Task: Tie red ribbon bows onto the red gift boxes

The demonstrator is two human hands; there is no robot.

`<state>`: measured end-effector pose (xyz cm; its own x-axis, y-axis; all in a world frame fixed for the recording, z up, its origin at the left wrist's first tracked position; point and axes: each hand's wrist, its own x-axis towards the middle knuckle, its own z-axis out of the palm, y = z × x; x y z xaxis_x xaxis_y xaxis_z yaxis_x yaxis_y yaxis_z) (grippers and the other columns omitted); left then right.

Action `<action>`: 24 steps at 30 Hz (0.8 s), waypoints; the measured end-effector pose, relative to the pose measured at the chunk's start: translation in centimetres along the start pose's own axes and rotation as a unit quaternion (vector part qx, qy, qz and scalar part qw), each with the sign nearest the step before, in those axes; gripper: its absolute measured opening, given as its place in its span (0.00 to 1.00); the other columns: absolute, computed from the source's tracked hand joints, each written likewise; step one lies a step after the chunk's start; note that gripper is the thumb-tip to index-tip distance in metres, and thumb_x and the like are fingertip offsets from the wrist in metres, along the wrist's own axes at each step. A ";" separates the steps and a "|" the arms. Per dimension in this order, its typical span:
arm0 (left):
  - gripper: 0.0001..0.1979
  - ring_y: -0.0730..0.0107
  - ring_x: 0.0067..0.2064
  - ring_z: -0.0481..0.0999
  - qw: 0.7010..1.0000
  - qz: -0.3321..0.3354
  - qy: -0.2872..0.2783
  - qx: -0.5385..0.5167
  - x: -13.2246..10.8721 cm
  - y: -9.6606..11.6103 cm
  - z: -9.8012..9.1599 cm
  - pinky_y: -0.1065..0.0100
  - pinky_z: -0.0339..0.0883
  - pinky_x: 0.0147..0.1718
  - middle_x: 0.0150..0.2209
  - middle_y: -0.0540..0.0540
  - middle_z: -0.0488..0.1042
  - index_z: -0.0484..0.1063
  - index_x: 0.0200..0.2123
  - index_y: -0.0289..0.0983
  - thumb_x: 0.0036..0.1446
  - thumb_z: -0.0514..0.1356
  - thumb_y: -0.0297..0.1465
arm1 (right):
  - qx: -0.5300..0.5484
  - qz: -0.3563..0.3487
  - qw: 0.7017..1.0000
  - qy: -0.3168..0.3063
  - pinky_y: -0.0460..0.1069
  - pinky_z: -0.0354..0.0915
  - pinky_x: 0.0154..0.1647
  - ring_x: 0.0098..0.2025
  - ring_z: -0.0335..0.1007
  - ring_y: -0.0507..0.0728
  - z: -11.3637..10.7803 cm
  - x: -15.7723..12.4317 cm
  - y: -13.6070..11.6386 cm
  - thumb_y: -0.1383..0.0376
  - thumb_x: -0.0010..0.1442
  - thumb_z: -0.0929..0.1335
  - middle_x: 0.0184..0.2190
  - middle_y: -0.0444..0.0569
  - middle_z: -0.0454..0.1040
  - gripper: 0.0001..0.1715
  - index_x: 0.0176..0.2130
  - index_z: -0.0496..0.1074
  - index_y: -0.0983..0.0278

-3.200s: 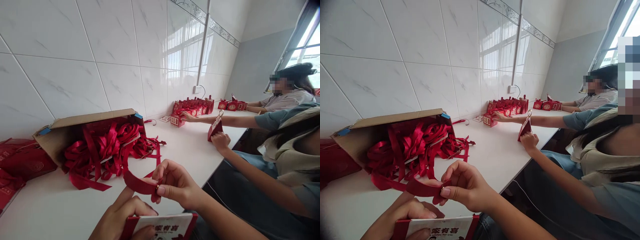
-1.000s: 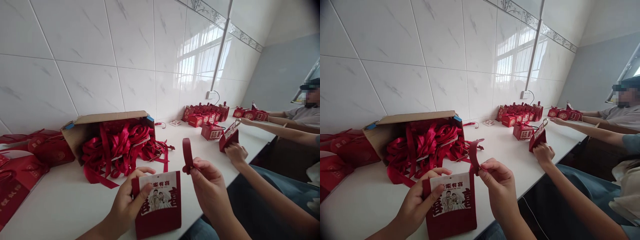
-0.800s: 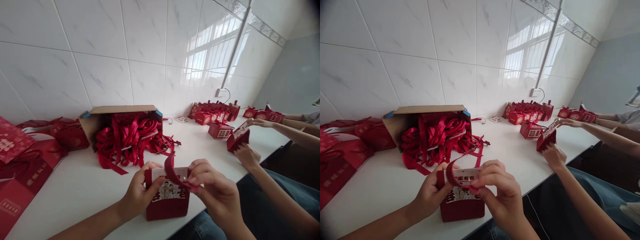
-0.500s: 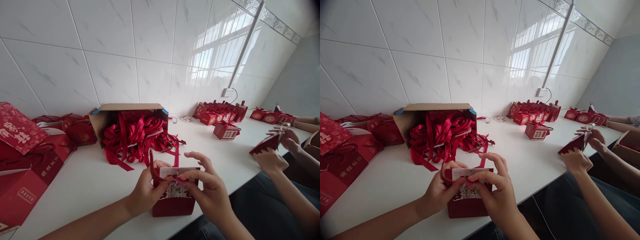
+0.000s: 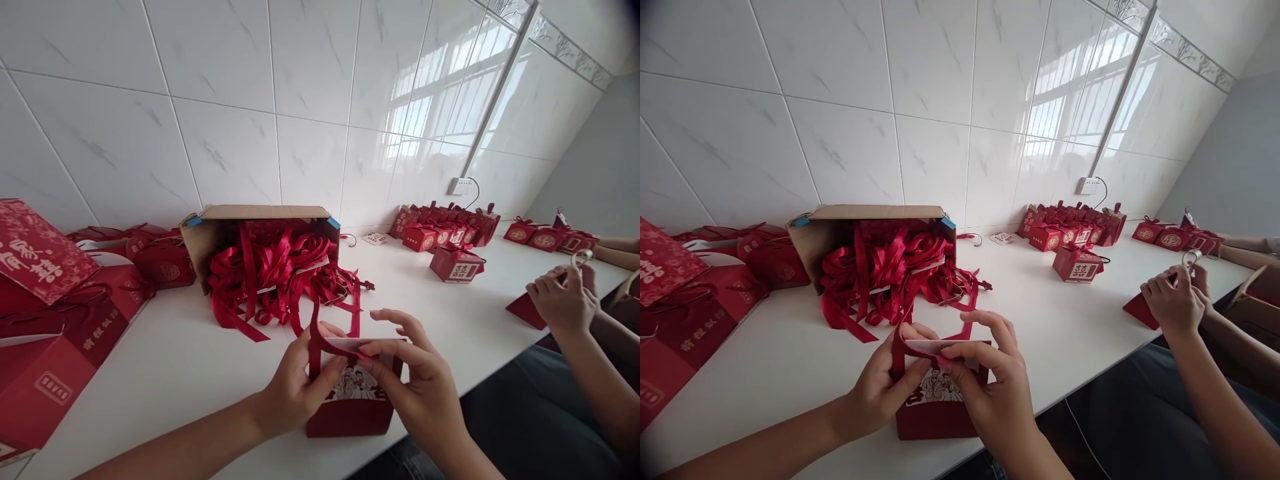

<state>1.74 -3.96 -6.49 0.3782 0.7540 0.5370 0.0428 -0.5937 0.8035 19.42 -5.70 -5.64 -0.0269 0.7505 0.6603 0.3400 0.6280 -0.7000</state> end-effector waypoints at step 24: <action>0.09 0.67 0.39 0.74 0.978 -0.190 0.021 -0.086 0.8 7.4 -3.0 0.70 0.67 0.38 0.35 0.47 0.76 0.69 0.42 0.40 0.60 0.57 0.35 | 0.039 -0.222 0.974 -0.013 0.51 0.61 0.28 0.27 0.65 0.54 0.1 -0.6 -1.1 0.78 0.52 0.67 0.25 0.47 0.70 0.12 0.32 0.63 0.63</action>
<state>-0.37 -6.91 0.62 0.3262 0.9244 0.1980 0.0162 -0.2148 0.9765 18.94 -6.82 -5.36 -0.1791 0.4047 0.8967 0.2162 0.9054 -0.3655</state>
